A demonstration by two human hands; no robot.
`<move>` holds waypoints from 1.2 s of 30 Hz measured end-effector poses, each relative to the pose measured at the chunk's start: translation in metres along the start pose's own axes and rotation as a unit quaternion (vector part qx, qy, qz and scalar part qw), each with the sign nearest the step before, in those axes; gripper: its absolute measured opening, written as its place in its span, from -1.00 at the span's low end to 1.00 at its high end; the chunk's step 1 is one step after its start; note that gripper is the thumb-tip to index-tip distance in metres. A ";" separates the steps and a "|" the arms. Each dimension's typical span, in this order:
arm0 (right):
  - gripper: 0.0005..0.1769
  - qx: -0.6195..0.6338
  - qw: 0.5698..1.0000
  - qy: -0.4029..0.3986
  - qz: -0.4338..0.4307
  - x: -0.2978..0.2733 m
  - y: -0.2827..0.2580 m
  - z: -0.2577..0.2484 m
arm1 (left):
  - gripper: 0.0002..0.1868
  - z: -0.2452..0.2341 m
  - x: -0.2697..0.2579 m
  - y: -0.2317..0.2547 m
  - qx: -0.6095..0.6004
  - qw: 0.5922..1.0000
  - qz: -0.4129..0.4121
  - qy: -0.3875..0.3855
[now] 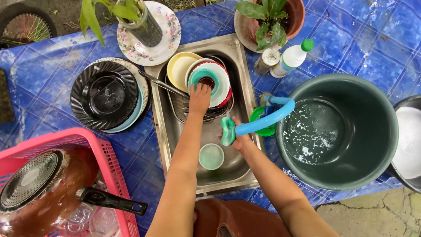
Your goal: Wash several kitchen items, including a pan, bowls, and a bottle using a sponge and soapy water.
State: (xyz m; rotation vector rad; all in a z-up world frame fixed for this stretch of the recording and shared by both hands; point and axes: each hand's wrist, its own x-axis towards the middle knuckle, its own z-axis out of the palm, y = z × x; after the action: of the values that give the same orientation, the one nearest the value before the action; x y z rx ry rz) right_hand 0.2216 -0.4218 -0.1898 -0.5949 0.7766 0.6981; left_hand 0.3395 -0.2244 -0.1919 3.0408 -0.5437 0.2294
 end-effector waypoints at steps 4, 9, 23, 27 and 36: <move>-0.56 -0.001 0.998 0.029 -0.051 0.005 0.000 0.002 | -0.83 -0.013 -0.018 0.028 -0.123 0.980 -0.117 0.101; -0.57 -0.099 0.933 0.094 -0.333 -0.013 0.009 0.020 | -0.73 -0.006 -0.075 0.088 -0.608 0.703 -0.322 0.181; -0.60 -0.398 0.732 0.116 -0.541 -0.017 0.025 0.029 | -0.70 -0.028 -0.099 0.130 -0.663 0.674 -0.306 0.113; -0.59 -0.456 0.636 0.083 -0.617 -0.021 0.028 0.016 | -0.73 0.028 -0.111 0.130 -0.721 0.623 -0.296 0.067; -0.74 -0.252 0.899 0.039 -0.355 -0.007 0.018 0.001 | -0.71 -0.075 -0.108 0.114 -0.802 0.406 -0.437 -0.045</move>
State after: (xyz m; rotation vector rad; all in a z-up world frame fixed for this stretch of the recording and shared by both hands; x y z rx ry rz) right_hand 0.2054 -0.4123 -0.1879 -1.3040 0.3868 0.1809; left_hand 0.1898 -0.2892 -0.1325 0.9808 0.6324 -0.3492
